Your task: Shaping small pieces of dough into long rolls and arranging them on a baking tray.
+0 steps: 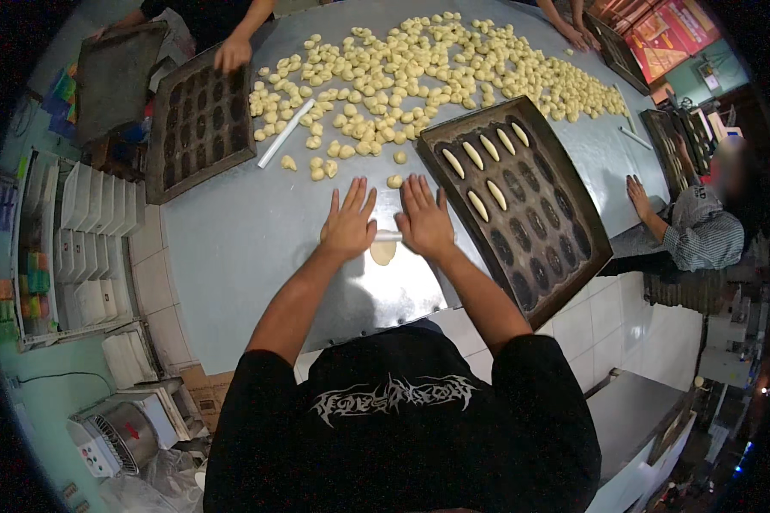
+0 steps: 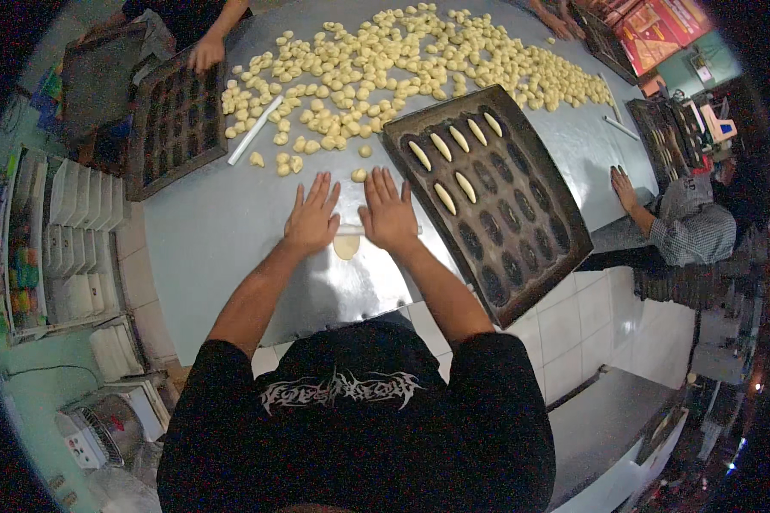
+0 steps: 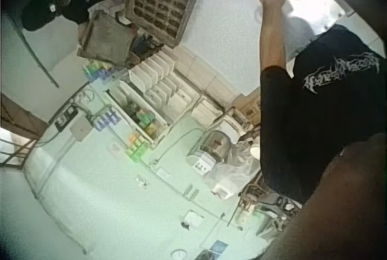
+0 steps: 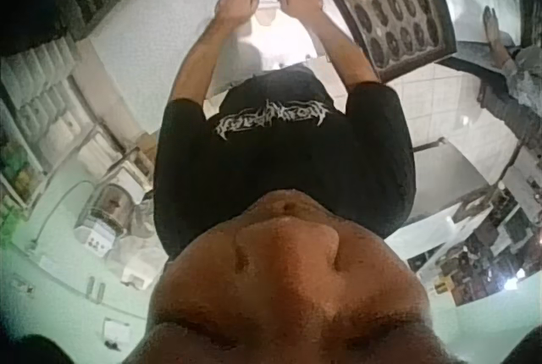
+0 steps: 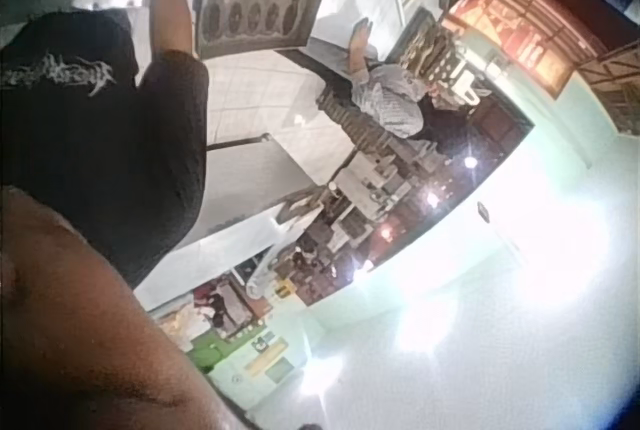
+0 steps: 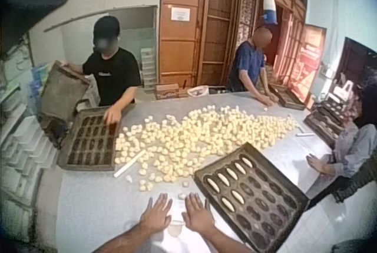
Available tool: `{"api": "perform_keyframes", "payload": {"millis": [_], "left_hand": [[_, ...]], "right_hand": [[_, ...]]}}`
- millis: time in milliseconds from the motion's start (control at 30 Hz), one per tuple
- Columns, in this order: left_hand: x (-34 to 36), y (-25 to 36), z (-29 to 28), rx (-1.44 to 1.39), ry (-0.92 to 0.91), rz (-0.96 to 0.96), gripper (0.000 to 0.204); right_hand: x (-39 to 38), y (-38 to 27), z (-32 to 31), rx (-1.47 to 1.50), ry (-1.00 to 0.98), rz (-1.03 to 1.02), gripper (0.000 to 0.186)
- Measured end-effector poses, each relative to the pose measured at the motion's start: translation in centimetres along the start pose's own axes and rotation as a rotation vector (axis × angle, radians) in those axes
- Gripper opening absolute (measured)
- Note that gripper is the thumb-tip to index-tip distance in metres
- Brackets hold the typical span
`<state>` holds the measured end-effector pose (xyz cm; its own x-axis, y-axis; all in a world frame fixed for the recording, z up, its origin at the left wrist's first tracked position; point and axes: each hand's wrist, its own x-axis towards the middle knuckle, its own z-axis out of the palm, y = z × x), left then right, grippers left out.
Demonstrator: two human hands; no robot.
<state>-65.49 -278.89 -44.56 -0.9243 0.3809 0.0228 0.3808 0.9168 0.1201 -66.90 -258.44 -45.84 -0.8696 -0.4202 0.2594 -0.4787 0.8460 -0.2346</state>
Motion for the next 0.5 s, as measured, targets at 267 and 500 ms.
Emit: {"api": "perform_keyframes", "payload": {"millis": [267, 500], "left_hand": [[-6.4, 3.6, 0.8, -0.211, 0.025, -0.054, 0.072], [-12.7, 6.1, 0.6, -0.408, 0.150, 0.042, 0.075]], "right_hand": [[-7.0, -4.1, -2.1, 0.018, -0.037, 0.021, 0.052], [-9.3, -4.4, -4.2, 0.309, -0.293, 0.200, 0.033]]}}
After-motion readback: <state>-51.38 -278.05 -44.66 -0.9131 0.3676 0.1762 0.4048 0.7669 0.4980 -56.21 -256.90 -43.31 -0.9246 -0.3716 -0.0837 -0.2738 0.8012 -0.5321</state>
